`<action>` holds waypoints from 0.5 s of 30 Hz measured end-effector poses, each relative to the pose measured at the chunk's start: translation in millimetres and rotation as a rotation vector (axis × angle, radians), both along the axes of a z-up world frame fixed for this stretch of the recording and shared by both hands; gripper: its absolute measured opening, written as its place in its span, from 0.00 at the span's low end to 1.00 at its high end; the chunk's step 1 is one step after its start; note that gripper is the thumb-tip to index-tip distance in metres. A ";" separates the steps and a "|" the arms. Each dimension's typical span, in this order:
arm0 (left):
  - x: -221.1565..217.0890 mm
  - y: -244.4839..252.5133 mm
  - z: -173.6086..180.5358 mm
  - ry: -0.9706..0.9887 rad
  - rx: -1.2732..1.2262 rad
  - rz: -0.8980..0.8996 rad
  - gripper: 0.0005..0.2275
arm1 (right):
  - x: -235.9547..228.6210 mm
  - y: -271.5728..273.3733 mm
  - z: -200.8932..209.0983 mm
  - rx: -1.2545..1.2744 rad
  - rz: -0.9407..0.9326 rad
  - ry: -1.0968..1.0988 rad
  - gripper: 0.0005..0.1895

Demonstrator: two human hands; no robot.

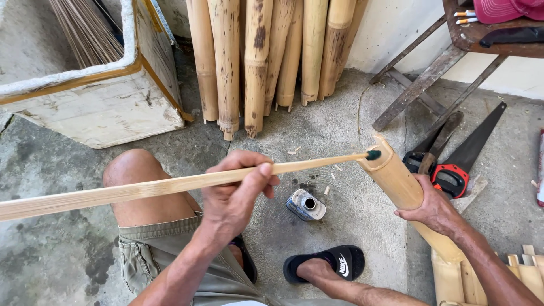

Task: Applying adhesive to bamboo components using a thin stick as an applicator.

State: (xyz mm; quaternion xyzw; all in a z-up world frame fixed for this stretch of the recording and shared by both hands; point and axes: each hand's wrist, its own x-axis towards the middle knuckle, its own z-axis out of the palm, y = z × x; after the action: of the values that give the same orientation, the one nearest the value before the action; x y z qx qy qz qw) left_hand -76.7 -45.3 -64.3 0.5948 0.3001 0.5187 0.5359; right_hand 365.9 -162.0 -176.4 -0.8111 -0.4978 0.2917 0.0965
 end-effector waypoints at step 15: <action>7.4 11.7 6.5 0.019 0.099 -0.029 0.05 | -5.9 4.3 3.4 -0.070 -0.010 -0.012 0.56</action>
State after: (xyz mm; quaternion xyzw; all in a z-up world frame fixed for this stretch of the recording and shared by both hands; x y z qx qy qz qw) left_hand -69.3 -33.5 -57.8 0.6298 0.2704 0.5193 0.5105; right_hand 360.0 -157.8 -173.0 -0.8182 -0.4838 0.3034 0.0666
